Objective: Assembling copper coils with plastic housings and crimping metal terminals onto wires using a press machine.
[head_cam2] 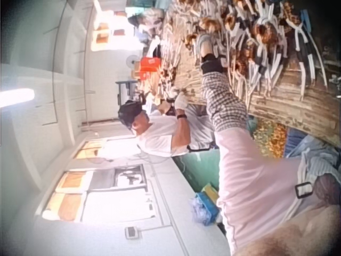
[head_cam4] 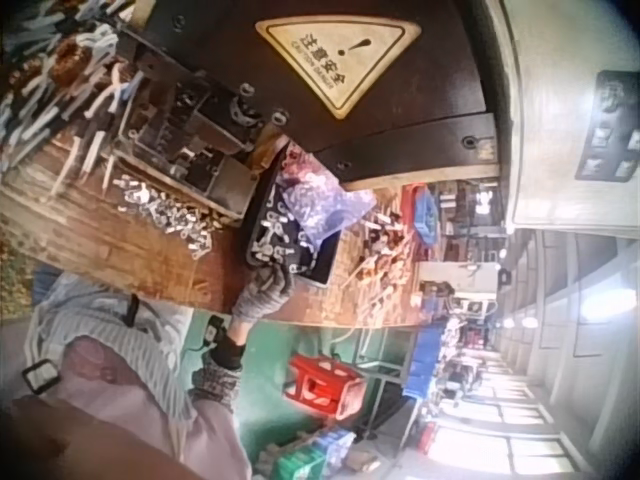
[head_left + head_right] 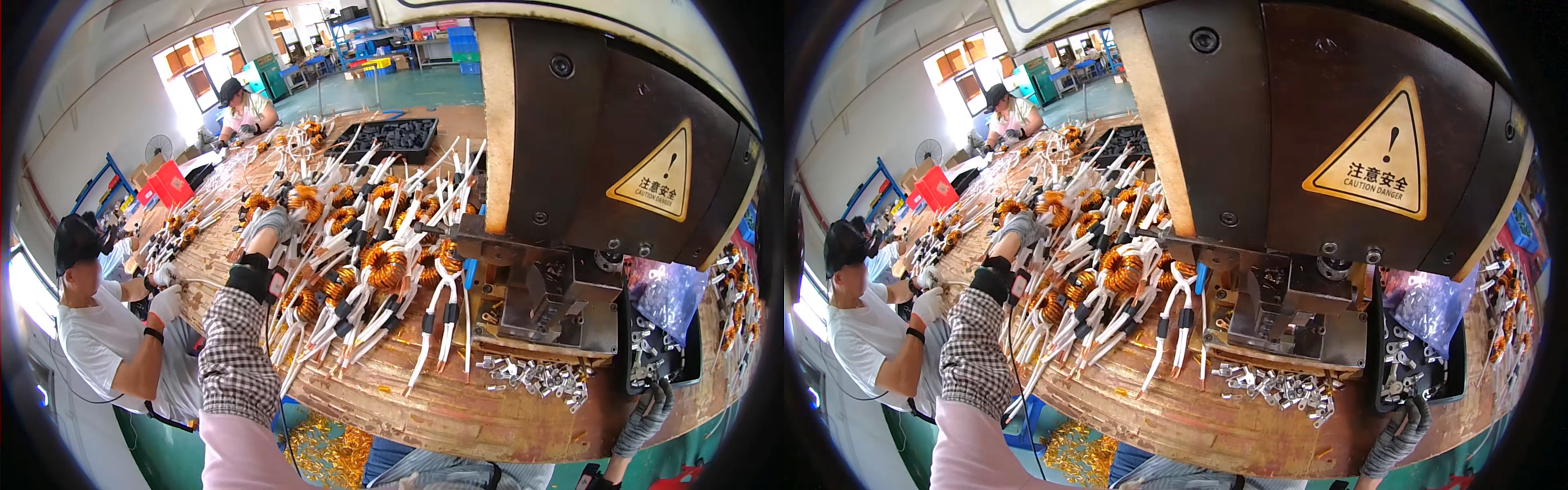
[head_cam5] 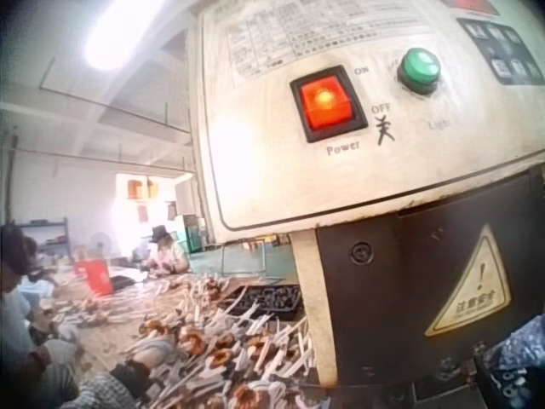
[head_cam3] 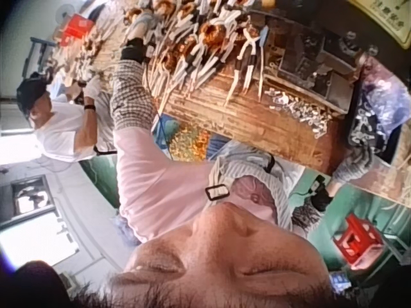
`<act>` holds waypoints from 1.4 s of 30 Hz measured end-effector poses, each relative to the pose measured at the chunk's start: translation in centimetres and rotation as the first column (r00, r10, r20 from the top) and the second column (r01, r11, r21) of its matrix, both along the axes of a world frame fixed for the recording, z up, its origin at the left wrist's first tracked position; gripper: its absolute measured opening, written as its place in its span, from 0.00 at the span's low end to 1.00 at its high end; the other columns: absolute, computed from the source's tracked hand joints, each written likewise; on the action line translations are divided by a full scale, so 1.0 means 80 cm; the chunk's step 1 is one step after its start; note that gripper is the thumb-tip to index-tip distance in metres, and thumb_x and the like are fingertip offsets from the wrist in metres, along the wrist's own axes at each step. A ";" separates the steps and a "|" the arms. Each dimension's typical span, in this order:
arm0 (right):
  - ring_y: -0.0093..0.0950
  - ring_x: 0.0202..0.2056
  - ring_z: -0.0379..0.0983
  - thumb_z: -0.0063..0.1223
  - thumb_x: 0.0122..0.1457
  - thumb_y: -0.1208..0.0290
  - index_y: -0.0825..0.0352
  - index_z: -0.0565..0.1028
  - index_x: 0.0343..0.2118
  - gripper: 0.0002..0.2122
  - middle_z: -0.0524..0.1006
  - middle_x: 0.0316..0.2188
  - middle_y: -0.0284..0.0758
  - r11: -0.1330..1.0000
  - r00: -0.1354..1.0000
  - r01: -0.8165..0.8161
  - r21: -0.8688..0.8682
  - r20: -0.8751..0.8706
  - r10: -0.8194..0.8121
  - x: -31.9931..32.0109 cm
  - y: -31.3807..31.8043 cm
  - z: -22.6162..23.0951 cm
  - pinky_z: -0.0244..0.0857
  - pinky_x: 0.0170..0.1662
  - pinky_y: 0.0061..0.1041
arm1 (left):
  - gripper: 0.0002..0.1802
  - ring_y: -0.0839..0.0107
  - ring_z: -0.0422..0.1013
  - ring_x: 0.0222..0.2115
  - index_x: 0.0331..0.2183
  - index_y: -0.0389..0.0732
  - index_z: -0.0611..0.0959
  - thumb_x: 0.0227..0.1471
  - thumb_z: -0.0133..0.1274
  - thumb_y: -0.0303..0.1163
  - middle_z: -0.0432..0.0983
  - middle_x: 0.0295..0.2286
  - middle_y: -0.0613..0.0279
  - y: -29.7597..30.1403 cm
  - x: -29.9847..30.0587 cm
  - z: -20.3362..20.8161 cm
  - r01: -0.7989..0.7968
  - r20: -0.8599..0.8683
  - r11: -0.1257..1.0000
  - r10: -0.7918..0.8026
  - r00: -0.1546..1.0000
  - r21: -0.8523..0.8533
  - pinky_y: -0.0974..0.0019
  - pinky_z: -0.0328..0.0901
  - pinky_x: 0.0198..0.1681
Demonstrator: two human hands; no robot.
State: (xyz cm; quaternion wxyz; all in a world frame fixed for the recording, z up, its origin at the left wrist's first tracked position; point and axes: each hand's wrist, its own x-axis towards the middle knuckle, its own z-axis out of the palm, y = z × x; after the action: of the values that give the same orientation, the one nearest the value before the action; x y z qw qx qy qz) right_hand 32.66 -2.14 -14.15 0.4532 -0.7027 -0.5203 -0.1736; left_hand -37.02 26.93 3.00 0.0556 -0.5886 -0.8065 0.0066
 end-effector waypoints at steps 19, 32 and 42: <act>0.33 0.45 0.66 0.44 0.57 0.76 0.69 0.71 0.40 0.09 0.68 0.43 0.39 1.000 0.997 0.011 -0.008 0.074 -0.010 -0.008 0.004 0.009 0.61 0.49 0.29 | 0.36 0.53 0.67 0.45 0.41 0.34 0.75 0.41 0.51 0.58 0.71 0.42 0.44 -0.073 -0.132 0.001 -0.196 0.049 0.981 0.195 0.979 0.007 0.59 0.61 0.47; 0.33 0.44 0.66 0.44 0.57 0.77 0.70 0.71 0.39 0.08 0.69 0.42 0.39 1.000 0.997 -0.002 0.021 0.084 0.000 -0.006 0.006 0.006 0.62 0.48 0.29 | 0.15 0.75 0.57 0.16 0.28 0.44 0.78 0.45 0.52 0.45 0.62 0.17 0.69 -0.052 -0.116 0.049 -0.202 0.805 0.960 -0.037 0.593 0.193 0.69 0.50 0.19; 0.33 0.45 0.66 0.45 0.56 0.78 0.70 0.71 0.40 0.09 0.69 0.42 0.39 0.999 0.994 0.049 -0.004 0.096 -0.049 -0.005 -0.001 0.012 0.61 0.48 0.29 | 0.05 0.83 0.50 0.09 0.25 0.48 0.77 0.49 0.51 0.36 0.56 0.11 0.79 -0.067 0.039 0.122 -0.220 0.927 0.901 -0.369 0.063 0.374 0.76 0.43 0.11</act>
State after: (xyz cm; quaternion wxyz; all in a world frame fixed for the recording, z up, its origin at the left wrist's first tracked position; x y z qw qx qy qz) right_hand 32.29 -2.23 -13.21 0.4211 -0.7075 -0.5246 -0.2165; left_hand -33.88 21.54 12.78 -0.3842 -0.4457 -0.5695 -0.5740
